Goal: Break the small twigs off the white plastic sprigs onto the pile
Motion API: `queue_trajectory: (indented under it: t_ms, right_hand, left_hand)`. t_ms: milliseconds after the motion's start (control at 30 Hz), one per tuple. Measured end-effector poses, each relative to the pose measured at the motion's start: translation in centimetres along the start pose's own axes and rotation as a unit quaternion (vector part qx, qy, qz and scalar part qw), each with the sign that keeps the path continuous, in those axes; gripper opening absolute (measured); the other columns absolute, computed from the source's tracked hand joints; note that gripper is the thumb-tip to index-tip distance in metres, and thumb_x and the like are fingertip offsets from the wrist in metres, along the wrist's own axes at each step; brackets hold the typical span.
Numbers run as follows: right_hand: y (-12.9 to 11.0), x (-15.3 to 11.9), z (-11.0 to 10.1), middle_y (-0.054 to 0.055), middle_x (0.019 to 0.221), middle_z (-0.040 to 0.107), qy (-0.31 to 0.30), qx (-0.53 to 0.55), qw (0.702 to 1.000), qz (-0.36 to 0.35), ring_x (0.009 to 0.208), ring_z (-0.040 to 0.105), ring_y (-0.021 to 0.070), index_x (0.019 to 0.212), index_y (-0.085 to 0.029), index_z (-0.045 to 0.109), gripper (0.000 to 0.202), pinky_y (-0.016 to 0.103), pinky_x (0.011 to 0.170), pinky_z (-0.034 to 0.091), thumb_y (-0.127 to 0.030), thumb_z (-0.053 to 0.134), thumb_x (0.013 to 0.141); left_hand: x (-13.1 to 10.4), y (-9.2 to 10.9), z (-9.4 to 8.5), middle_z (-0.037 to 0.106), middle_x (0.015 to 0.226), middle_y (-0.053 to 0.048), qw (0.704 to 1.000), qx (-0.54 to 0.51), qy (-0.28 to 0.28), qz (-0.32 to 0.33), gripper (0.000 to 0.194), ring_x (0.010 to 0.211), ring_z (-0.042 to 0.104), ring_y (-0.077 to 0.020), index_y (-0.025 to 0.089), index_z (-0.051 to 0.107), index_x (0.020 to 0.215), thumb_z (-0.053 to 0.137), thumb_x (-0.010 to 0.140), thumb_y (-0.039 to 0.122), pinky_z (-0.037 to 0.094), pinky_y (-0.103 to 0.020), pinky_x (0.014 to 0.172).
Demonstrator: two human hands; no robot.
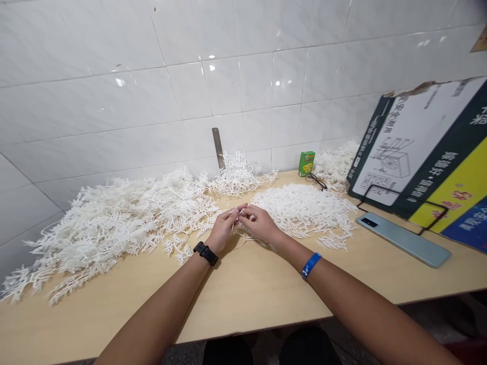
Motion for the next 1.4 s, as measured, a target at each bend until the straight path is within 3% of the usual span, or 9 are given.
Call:
queue_trajectory:
  t_ms: [300,400,533,700,800,933,1067,1267,1400]
  right_hand:
    - [-1.1,-0.7,1.5,0.000,0.074,0.052,-0.071,0.048,0.996,-0.030,0.072,0.051,0.0146,0.064,-0.019,0.051,0.017,0.025,0.064,0.039,-0.019,0.048,0.080]
    - [-0.6,-0.3,-0.3,0.002,0.079,0.055,-0.009,-0.038,0.999,-0.034,0.078,0.053,0.0167,0.070,-0.019,0.056,0.014,0.029,0.072,0.042,-0.015,0.048,0.080]
    - [0.4,0.0,-2.9,0.007,0.100,0.062,0.074,-0.117,0.990,-0.015,0.099,0.056,0.0217,0.090,-0.020,0.066,0.025,0.037,0.090,0.042,-0.007,0.048,0.079]
    - [0.1,0.0,-0.3,0.006,0.099,0.064,-0.005,-0.002,1.000,0.009,0.088,0.059,0.0178,0.097,-0.019,0.069,0.016,0.030,0.073,0.046,-0.026,0.058,0.087]
    - [0.0,-0.2,1.1,0.004,0.088,0.062,-0.032,0.008,0.999,0.020,0.077,0.056,0.0152,0.083,-0.017,0.068,0.013,0.028,0.067,0.042,-0.024,0.057,0.087]
    - [-0.5,-0.6,1.5,0.001,0.077,0.055,-0.056,0.030,0.998,0.012,0.075,0.053,0.0152,0.064,-0.018,0.059,0.024,0.029,0.070,0.042,-0.022,0.054,0.087]
    - [-2.3,-1.2,2.0,0.002,0.086,0.056,-0.112,0.055,0.991,-0.055,0.082,0.054,0.0155,0.063,-0.018,0.055,0.026,0.029,0.076,0.044,-0.022,0.052,0.088]
    - [-0.5,-0.1,-2.5,0.010,0.101,0.060,0.063,-0.124,0.988,-0.064,0.101,0.055,0.0238,0.090,-0.018,0.066,0.025,0.040,0.092,0.043,-0.009,0.043,0.086]
    - [0.4,0.0,-4.1,0.011,0.118,0.060,0.106,-0.130,0.985,-0.042,0.114,0.053,0.0254,0.113,-0.019,0.065,0.042,0.042,0.100,0.042,-0.004,0.043,0.081]
  left_hand:
    - [0.5,0.0,-4.8,0.057,0.056,0.002,0.985,-0.049,0.164,-0.002,0.033,0.071,0.066,-0.0169,0.017,0.060,0.073,0.069,0.080,0.048,0.048,-0.033,0.087]
    - [0.4,0.8,-4.4,0.073,0.084,-0.009,0.989,-0.052,0.137,-0.009,0.032,0.088,0.069,-0.0203,0.014,0.065,0.081,0.069,0.080,0.046,0.046,-0.037,0.095]
    - [0.0,1.1,-2.4,0.066,0.126,-0.013,0.996,-0.041,0.080,-0.025,0.039,0.115,0.062,-0.0249,0.018,0.070,0.108,0.066,0.083,0.048,0.040,-0.041,0.104]
    - [-0.2,0.4,-0.4,0.060,0.136,-0.011,0.999,-0.039,0.020,-0.029,0.041,0.120,0.058,-0.0276,0.022,0.071,0.114,0.069,0.081,0.047,0.043,-0.039,0.101]
    - [-0.2,-0.2,0.2,0.068,0.122,-0.012,0.999,-0.042,-0.002,-0.027,0.043,0.108,0.063,-0.0256,0.018,0.073,0.109,0.072,0.079,0.048,0.047,-0.036,0.094]
    - [0.3,-0.4,-1.2,0.072,0.085,-0.007,0.997,-0.042,0.059,-0.002,0.033,0.082,0.066,-0.0176,0.015,0.071,0.086,0.074,0.076,0.046,0.050,-0.030,0.081]
    - [0.3,-0.2,-4.2,0.046,0.045,0.007,0.983,-0.095,0.155,-0.027,0.028,0.059,0.062,-0.0140,0.017,0.060,0.078,0.068,0.083,0.044,0.051,-0.029,0.076]
    - [0.1,3.1,-4.2,0.070,0.079,-0.004,0.985,-0.140,0.103,-0.001,0.028,0.071,0.066,-0.0135,0.015,0.064,0.095,0.067,0.084,0.039,0.052,-0.027,0.076]
    - [-0.3,4.3,-2.9,0.061,0.062,0.000,0.973,-0.218,0.070,0.020,0.022,0.049,0.052,-0.0071,0.013,0.065,0.095,0.060,0.088,0.033,0.046,-0.021,0.055]
Point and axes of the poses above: each hand's wrist, its own x-axis towards the middle knuckle, its own z-axis out of the palm, y = z × x, the point moved 9 cm from there along x, towards the middle knuckle
